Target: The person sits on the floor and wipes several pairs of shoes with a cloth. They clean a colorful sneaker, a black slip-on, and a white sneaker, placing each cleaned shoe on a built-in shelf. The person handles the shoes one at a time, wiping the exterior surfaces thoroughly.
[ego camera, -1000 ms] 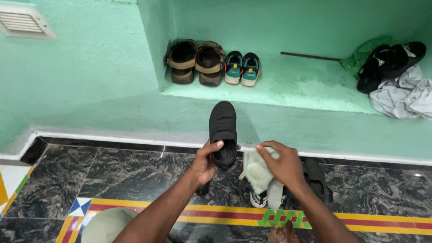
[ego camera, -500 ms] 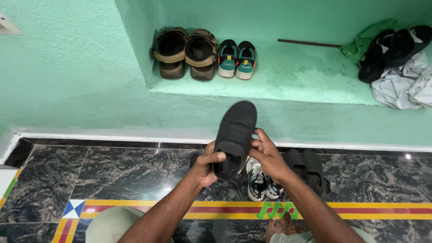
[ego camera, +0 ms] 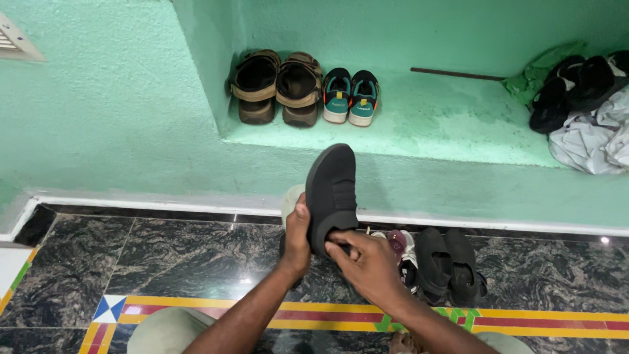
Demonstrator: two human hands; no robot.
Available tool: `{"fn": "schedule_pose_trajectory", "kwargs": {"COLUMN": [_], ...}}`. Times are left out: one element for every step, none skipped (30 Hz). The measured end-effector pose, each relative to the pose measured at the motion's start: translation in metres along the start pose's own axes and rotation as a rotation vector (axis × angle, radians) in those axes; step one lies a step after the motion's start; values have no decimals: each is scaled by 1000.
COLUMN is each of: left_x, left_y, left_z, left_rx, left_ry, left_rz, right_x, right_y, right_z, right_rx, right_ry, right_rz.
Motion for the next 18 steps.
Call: {"fn": "schedule_pose_trajectory", "kwargs": {"left_x": [-2,-3,-4,-5,-6,-5,-4,-1,0,5,10,13,13,12,11,10,10,10], "left_y": [0,0,0,0,0,0,1,2,3,3,3,3,4,5,7,8,9,11], "left_z": [1,3,4,4,3,4,4,5,7,8,9,8,8,9,9,10,12,12], "left_rx": [8,14,20,26,32,38,39,42,44,37,31,23,28,33,38,36,35,34], "left_ry": [37,75,113,148,182,215,234,252,270,235,200,167,188,207,225,233,241,250], "left_rz": [-73,-144,-216,-236,-256,-275,-300,-325,-350,-305,-260,-214,-250,-287,-325,-351,-377,-400], "right_x": [-4,-8,-13,-19,-24,-29,-35,-43,-50,-59,-68,-71,-74,-77,-86,-94,-101,-104], "right_y": [2,5,8,10,13,15,19,22,27,33,41,48,53,56,60,63,66,66], "right_z": [-3,-5,-7,-9,-11,-12,-12,-12,-12,-12,-12,-15,-17,-17,-16,-15,-14,-14], "right_rx": [26,54,86,117,149,139,130,119,114,109,105,81,59,38,50,61,71,53], "right_ry": [35,68,103,136,169,187,206,226,226,223,221,143,64,-16,17,53,88,80], "right_rz": [41,84,77,72,68,59,50,40,-39,-118,-196,-400,-602,-805,-805,-806,-807,-819]}}
Point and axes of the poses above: each hand's wrist, its own z-axis away from the middle knuckle, its own y-axis out of the palm, x = y × z, the point moved 7 cm from there along -z, towards the middle knuckle, and after that the axes turned 2 degrees about z, right-handed, at the moved point
